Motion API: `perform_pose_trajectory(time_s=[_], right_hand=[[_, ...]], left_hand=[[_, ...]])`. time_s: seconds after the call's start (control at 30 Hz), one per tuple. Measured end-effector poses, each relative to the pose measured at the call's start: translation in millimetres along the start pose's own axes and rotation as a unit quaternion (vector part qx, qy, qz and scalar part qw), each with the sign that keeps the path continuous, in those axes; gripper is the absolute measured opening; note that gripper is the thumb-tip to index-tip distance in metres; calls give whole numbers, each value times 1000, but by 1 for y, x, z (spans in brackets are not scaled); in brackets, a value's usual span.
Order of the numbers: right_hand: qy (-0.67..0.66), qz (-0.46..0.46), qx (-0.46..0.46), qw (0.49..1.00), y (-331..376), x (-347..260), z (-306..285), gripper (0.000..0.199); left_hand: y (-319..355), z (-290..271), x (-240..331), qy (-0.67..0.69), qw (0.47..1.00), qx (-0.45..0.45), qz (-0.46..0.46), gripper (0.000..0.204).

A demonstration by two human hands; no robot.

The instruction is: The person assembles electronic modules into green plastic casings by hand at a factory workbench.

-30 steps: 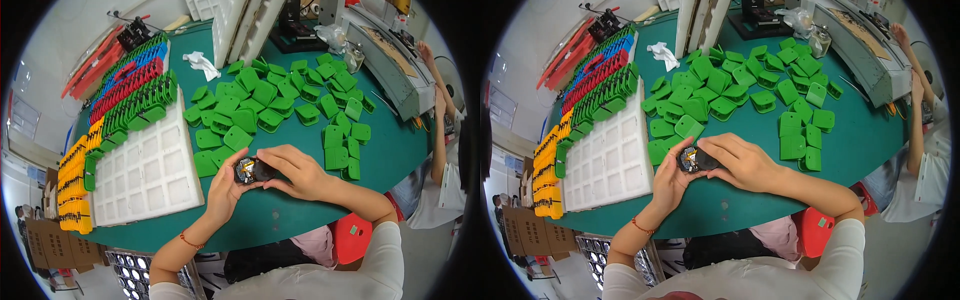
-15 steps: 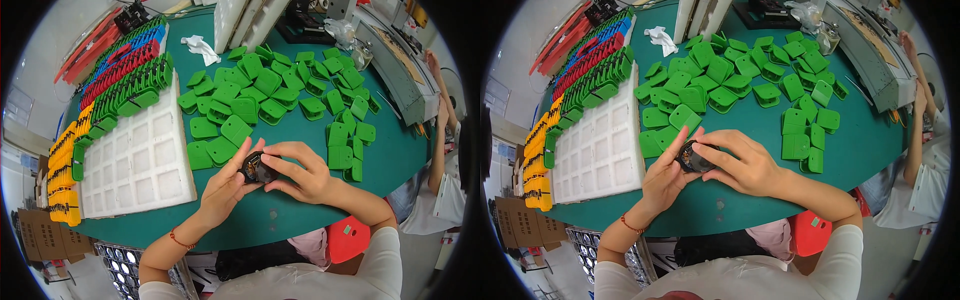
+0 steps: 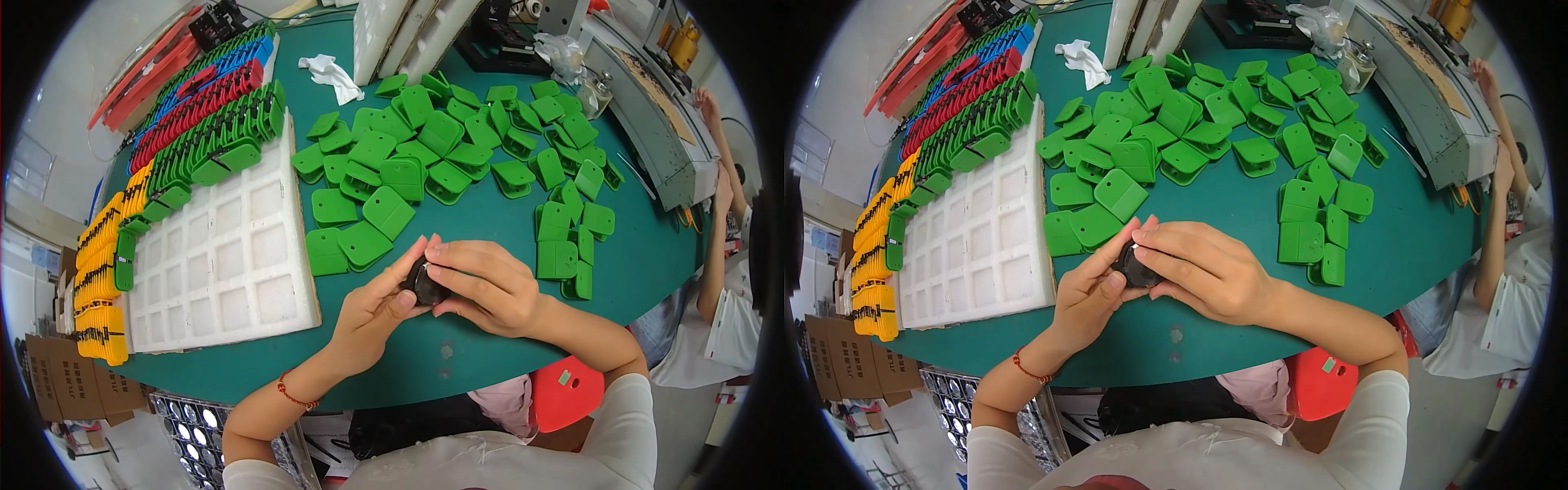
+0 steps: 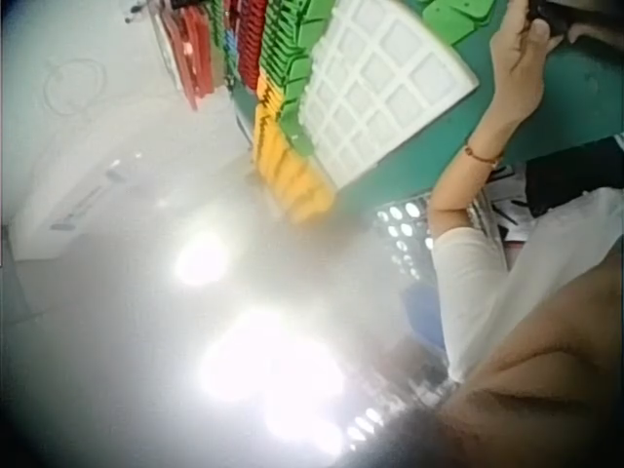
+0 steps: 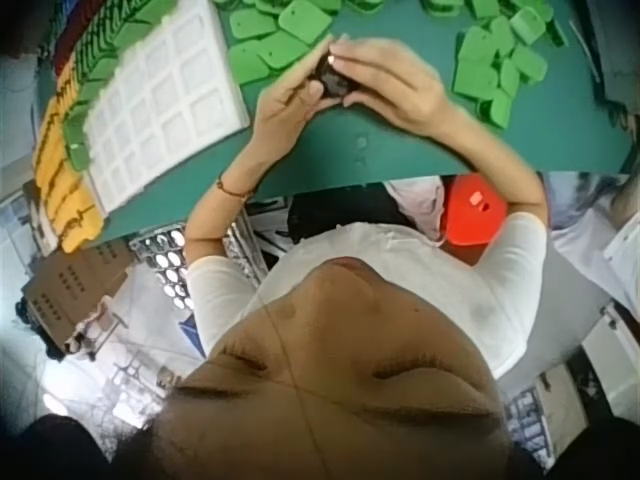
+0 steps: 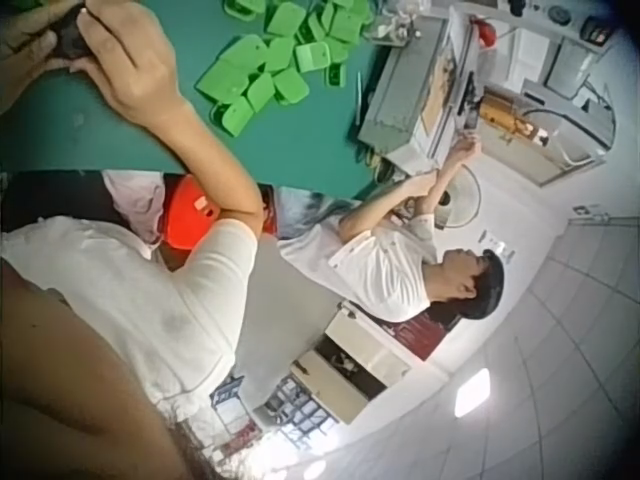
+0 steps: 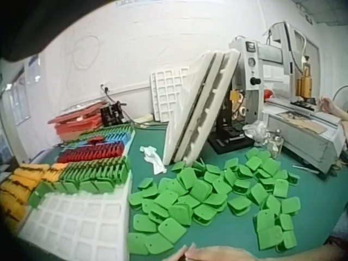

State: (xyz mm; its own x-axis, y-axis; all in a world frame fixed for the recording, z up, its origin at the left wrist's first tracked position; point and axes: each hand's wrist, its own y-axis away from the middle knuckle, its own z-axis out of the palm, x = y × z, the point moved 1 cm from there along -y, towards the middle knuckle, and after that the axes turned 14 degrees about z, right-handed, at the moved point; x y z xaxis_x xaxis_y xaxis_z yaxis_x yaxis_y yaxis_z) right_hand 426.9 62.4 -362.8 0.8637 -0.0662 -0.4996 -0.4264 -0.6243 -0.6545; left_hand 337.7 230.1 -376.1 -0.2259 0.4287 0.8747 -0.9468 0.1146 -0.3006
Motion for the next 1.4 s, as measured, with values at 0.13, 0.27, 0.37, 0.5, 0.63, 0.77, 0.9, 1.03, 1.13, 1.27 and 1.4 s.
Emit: perform_pose_trajectory(time_s=[0.13, 0.27, 0.37, 0.5, 0.63, 0.77, 0.9, 1.03, 1.13, 1.27, 1.4], right_hand=[[1, -3, -1, 1000, 1, 0, 0, 49], [1, -3, -1, 1000, 1, 0, 0, 50], [0, -3, -3, 1000, 1, 0, 0, 50], [-1, -6, -2, 1000, 1, 0, 0, 51], [-2, -7, -1, 1000, 1, 0, 1, 51], [-2, -5, -1, 1000, 1, 0, 1, 52], [-3, -6, -8, 1000, 2, 2, 1, 52], [-15, -2, -43, 999, 1, 0, -2, 54], [-75, 117, 22, 990, 3, -5, 3, 53], [-13, 93, -14, 995, 5, 0, -1, 40], [-35, 61, 2, 998, 6, 1, -1, 32]], left_hand=[[0, 0, 1, -22, 1000, -12, -7, 55], [-1, 2, 3, -42, 999, -12, 0, 55], [-1, 2, 2, -56, 998, -15, 16, 53], [1, 2, 2, -72, 997, -21, 30, 52], [0, 4, 3, -80, 996, -15, 24, 51], [1, 3, 2, -93, 995, -17, 33, 50], [7, -2, 0, -141, 989, -18, 33, 51], [5, 3, -3, -119, 991, 41, 32, 47], [10, 0, -10, -111, 990, 44, 75, 36], [12, 7, -9, -162, 979, 40, 119, 29], [5, 9, -10, -251, 944, 25, 211, 25]])
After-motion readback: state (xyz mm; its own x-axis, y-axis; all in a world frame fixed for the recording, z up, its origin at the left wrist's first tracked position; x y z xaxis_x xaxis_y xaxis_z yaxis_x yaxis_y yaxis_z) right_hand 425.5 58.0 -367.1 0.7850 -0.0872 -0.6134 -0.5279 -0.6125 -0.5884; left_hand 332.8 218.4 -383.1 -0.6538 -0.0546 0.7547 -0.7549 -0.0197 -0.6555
